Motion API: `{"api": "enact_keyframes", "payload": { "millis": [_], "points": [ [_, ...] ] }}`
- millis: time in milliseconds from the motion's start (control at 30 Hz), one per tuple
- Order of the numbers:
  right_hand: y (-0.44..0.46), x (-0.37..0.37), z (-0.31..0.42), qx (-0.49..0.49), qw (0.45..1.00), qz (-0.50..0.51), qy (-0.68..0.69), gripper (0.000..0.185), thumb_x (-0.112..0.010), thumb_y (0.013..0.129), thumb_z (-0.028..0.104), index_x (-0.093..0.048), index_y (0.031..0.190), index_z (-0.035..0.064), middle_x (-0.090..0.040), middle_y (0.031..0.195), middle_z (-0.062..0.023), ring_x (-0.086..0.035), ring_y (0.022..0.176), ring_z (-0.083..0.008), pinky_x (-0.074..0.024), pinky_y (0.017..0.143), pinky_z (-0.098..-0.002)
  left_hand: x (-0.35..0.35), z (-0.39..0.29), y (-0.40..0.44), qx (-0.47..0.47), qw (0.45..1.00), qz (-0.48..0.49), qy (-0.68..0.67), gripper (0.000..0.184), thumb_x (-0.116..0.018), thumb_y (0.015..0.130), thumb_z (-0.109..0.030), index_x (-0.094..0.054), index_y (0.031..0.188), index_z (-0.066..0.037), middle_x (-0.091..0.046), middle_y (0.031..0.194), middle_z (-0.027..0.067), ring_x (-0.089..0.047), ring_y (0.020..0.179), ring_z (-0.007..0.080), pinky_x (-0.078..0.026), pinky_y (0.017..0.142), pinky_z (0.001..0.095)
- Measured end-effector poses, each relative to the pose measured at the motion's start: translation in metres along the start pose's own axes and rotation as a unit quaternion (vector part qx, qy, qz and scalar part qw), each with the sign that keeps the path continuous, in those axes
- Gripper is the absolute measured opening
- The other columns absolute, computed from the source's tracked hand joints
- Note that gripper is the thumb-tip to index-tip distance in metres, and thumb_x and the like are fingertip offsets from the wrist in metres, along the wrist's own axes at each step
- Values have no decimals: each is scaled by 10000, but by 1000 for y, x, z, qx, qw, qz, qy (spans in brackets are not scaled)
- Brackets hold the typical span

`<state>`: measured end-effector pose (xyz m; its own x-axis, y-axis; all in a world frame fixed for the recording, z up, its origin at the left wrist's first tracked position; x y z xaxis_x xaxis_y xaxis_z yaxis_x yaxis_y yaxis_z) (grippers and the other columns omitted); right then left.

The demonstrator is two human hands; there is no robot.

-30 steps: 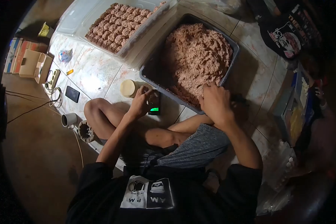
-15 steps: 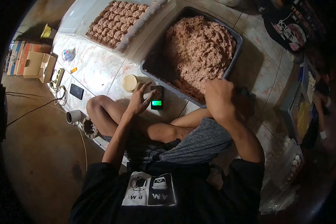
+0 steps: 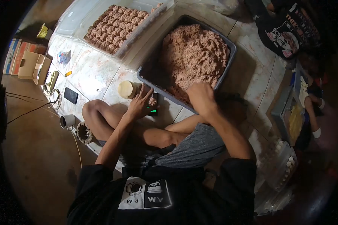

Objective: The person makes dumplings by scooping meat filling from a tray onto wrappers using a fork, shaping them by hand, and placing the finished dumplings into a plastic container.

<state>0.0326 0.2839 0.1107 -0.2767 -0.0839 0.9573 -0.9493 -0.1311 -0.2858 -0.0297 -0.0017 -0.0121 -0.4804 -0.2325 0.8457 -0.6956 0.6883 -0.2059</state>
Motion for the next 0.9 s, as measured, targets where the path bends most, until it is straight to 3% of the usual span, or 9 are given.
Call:
{"api": "enact_keyframes", "payload": {
  "millis": [67, 100, 200, 233, 333, 467, 633, 767, 900],
  "points": [
    [-6, 9, 0, 10, 999, -23, 44, 85, -727, 826, 76, -795, 847, 29, -750, 859, -208, -756, 843, -392, -605, 789, -466, -11, 9, 2, -20, 1000, -22, 11, 877, -806, 906, -437, -440, 1637, -120, -128, 1746, 323, -298, 1565, 520, -345, 1265, 536],
    [-16, 24, -5, 5, 994, -42, 98, 98, -731, 833, 87, -804, 872, 35, -752, 859, -206, -755, 844, -392, -604, 784, -464, -5, 6, 1, -81, 985, -135, 63, 673, -796, 888, -271, -596, 1515, -130, -365, 1677, 273, -520, 1421, 498, -474, 1154, 512],
    [-38, 83, -13, -24, 984, -50, 169, 204, -733, 877, 105, -816, 1052, 40, -761, 904, -211, -753, 872, -401, -602, 806, -457, 55, -24, -11, -30, 943, -230, -239, 433, -792, 831, -100, -701, 1246, -16, -684, 1285, 206, -695, 1138, 362, -546, 1001, 426],
    [-46, 99, -16, -33, 972, -74, 220, 216, -722, 893, 105, -810, 1075, 27, -764, 934, -219, -755, 882, -400, -602, 820, -465, 64, -30, -18, -19, 911, -295, -289, 249, -770, 816, -19, -672, 1042, 19, -676, 926, 102, -678, 883, 228, -544, 850, 352],
    [-64, 119, -18, -11, 949, -118, 293, 266, -738, 910, 97, -794, 1160, 25, -769, 971, -224, -765, 886, -383, -602, 816, -450, 93, -67, -28, 81, 845, -304, -433, 219, -822, 897, -15, -603, 893, -22, -615, 845, 2, -568, 788, 79, -479, 711, 250],
    [-72, 155, 5, 8, 925, -131, 357, 273, -750, 920, 72, -788, 1187, 23, -771, 992, -215, -773, 865, -354, -597, 765, -422, 106, -98, -30, 41, 838, -152, -523, 271, -863, 878, -21, -593, 884, -22, -587, 798, -27, -550, 757, 60, -452, 657, 233],
    [-68, 161, 57, 92, 940, -152, 292, 251, -752, 894, 55, -813, 1138, 63, -711, 822, -118, -733, 720, -296, -573, 639, -387, 105, -105, -33, -33, 888, -133, -440, 216, -813, 863, -23, -604, 809, -13, -601, 741, -4, -521, 713, 49, -449, 613, 279],
    [-79, 177, 47, 48, 928, -175, 326, 227, -750, 892, 45, -808, 1110, 68, -713, 862, -119, -725, 722, -314, -577, 654, -408, 115, -102, -38, 21, 867, -149, -474, 203, -793, 810, -29, -596, 768, -3, -576, 680, 0, -512, 660, 62, -442, 592, 280],
    [-66, 176, 71, 112, 932, -120, 322, 255, -727, 900, -18, -790, 1140, 43, -724, 885, -156, -745, 759, -331, -582, 654, -402, 123, -102, -37, -32, 870, -206, -446, 242, -819, 857, -59, -596, 773, -16, -587, 690, -9, -527, 648, 63, -439, 580, 266]
  ]
}}
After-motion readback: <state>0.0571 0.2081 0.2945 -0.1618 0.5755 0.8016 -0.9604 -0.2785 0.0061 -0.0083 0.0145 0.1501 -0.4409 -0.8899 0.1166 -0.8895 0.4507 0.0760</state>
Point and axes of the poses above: each hand's wrist, its own y-axis towards the middle knuckle, its own x-axis out of the back of the hand, z = x × y, the point moved 3 cm from there along y, towards the middle knuckle
